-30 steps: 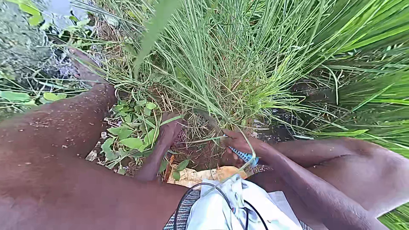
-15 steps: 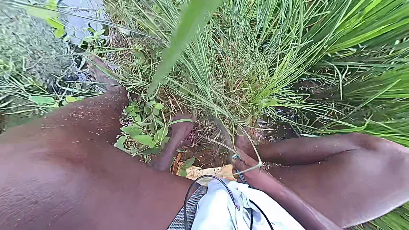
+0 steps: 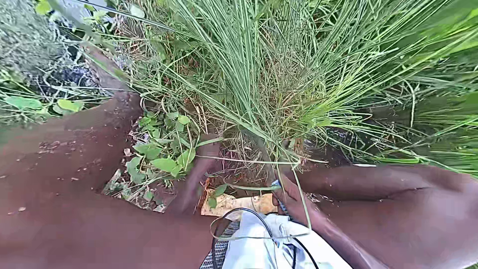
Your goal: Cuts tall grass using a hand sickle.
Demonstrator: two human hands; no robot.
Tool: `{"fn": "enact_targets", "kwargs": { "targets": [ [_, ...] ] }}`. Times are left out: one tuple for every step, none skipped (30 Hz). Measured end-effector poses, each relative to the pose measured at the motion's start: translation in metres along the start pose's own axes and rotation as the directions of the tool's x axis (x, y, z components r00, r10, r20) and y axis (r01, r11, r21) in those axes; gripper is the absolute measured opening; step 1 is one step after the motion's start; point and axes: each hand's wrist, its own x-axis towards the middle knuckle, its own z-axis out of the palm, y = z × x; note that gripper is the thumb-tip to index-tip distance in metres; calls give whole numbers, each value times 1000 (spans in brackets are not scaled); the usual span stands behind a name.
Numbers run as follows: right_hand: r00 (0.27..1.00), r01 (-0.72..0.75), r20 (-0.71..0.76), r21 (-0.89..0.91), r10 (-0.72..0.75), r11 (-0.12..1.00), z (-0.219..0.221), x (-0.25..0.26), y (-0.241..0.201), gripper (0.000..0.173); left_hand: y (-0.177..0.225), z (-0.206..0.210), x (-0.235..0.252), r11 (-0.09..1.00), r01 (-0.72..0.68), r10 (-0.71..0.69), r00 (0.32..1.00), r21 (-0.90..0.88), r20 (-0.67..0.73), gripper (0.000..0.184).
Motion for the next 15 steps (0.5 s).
{"fn": "enact_targets", "kwargs": {
  "targets": [
    [1000,9,-27,-32,-10,999,-1,-2,-3,51,3,-3,-2,1000,-5,4,1000,-21,-16,33],
    [999,10,-47,-68,-14,998,-3,-4,-6,56,4,-2,-3,999,-29,28,999,-38,-43,31],
    [998,14,-57,-101,-20,995,-5,-6,-7,57,2,-1,-3,998,-52,50,997,-44,-61,30],
    [998,21,-63,-130,-29,991,-7,-7,-7,57,3,0,-5,998,-53,50,997,-46,-65,30],
    [997,24,-66,-157,-34,987,-8,-7,-6,58,3,-1,-6,998,-58,56,997,-34,-57,31],
    [997,23,-68,-189,-36,982,-9,-6,-4,58,3,-2,-6,997,-70,70,996,-9,-49,32],
    [997,17,-69,-226,-34,974,-9,-6,-2,58,3,-1,-7,996,-92,93,995,24,-42,33],
    [997,21,-67,-262,-39,965,-8,-7,0,57,2,1,-8,992,-114,117,992,55,-45,33],
    [997,36,-61,-289,-56,957,-7,-9,3,57,0,3,-8,986,-145,151,986,76,-71,33],
    [994,61,-68,-306,-86,950,-6,-11,5,58,-2,4,-8,982,-168,175,980,82,-95,32],
    [988,92,-87,-323,-126,942,-4,-16,8,58,-4,4,-9,981,-180,187,977,73,-105,33],
    [980,122,-108,-344,-168,931,-4,-20,10,58,-5,5,-9,982,-179,184,978,61,-101,34],
    [973,138,-126,-360,-194,923,-4,-22,12,58,-7,6,-9,983,-178,183,978,52,-98,35],
    [974,129,-131,-362,-188,923,-5,-21,13,58,-9,7,-8,982,-182,186,978,55,-97,36],
    [980,101,-125,-348,-153,932,-5,-18,13,58,-12,10,-6,980,-189,194,977,65,-92,37]
  ]
}}
